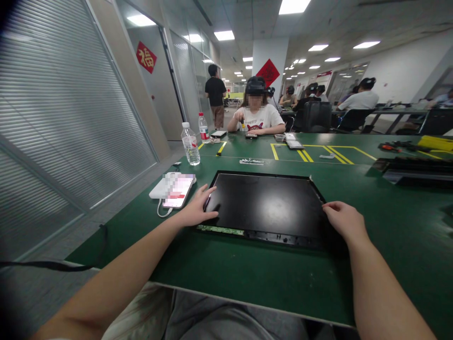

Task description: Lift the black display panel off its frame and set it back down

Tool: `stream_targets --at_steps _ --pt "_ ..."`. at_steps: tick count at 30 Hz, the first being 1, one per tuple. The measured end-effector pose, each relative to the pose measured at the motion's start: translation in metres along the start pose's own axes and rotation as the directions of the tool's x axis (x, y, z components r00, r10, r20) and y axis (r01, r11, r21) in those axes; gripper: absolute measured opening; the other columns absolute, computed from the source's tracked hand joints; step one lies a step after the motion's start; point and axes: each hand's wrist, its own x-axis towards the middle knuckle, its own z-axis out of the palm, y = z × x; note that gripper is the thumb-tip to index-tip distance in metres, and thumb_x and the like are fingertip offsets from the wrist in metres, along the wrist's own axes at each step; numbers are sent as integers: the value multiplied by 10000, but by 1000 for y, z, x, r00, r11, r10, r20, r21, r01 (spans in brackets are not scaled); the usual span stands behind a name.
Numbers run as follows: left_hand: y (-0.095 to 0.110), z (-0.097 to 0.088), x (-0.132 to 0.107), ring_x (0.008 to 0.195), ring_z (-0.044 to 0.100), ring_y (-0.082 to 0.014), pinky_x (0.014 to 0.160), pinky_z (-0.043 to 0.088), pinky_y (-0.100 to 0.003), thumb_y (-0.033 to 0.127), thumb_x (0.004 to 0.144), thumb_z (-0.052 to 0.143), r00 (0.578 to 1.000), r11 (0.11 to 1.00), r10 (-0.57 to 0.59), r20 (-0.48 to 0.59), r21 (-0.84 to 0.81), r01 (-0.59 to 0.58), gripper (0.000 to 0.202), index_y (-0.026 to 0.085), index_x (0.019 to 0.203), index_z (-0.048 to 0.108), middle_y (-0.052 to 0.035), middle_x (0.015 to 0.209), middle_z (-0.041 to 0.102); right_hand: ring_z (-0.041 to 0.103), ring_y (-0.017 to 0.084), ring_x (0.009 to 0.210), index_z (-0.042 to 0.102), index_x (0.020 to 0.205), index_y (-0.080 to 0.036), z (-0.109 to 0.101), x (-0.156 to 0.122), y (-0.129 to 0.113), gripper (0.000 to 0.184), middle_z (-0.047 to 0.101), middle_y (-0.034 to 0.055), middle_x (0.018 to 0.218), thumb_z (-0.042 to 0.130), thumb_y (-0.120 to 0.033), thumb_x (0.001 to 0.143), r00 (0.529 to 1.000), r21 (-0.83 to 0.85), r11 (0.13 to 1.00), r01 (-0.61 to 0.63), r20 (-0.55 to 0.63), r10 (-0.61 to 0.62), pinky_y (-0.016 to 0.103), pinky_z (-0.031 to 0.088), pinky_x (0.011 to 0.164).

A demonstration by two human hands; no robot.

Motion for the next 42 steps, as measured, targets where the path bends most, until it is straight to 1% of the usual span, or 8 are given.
stream_targets --at_steps 2,4,9,15,20,29,34,42 --pt "4 -5 -4 1603 281 -426 1290 286 -589 407 777 876 995 992 88 44 91 -91 914 234 1591 497 -203 1742 264 675 270 873 776 801 -259 0 -3 -2 240 775 88 922 574 -381 759 1000 -11 1000 6 -1 -6 364 482 776" --pt "8 -12 -7 1580 319 -427 1289 274 -604 417 797 873 985 974 155 79 156 -166 736 258 1476 640 -176 1693 388 683 274 895 780 818 -254 1 -5 -3 250 779 92 949 569 -379 769 1000 -13 1000 14 1 -14 364 492 790" --pt "14 -25 -8 1504 466 -345 1241 368 -528 298 797 884 936 949 289 200 73 -308 610 303 1383 716 -133 1616 527 700 282 956 795 866 -255 3 -7 -3 263 788 93 998 580 -378 778 999 -19 998 54 -2 -54 357 509 829" --pt "16 -30 -7 1416 583 -305 1204 418 -457 247 824 854 910 951 303 283 -34 -307 469 308 1283 777 -100 1531 629 704 289 992 806 903 -258 4 -7 -3 281 797 84 1025 584 -384 786 995 -54 993 101 20 -101 364 513 849" --pt "15 -33 -6 1386 611 -301 1182 441 -442 228 843 832 888 942 323 327 -22 -334 429 306 1263 788 -90 1502 656 696 289 1040 811 967 -235 2 -9 -5 318 790 106 1090 572 -380 814 994 -77 992 102 51 -99 361 505 902" --pt "19 -34 -7 1326 650 -303 1151 473 -419 246 842 823 883 923 355 305 37 -384 413 313 1249 797 -80 1457 683 699 286 967 815 927 -257 5 -6 -1 303 798 84 1032 591 -402 783 994 -73 992 105 30 -103 363 510 821" --pt "22 -34 -8 1307 661 -306 1144 477 -425 222 850 791 873 905 376 311 80 -418 403 305 1245 800 -82 1436 698 705 282 960 816 913 -258 6 -5 0 297 802 81 1017 590 -398 781 993 -75 990 121 17 -120 358 510 823" --pt "21 -32 -7 1274 677 -286 1140 485 -414 319 874 778 890 929 346 298 26 -370 370 278 1241 795 -86 1388 723 708 277 951 806 873 -258 5 -6 0 268 799 82 983 600 -395 771 994 -32 993 112 -9 -112 350 512 794"
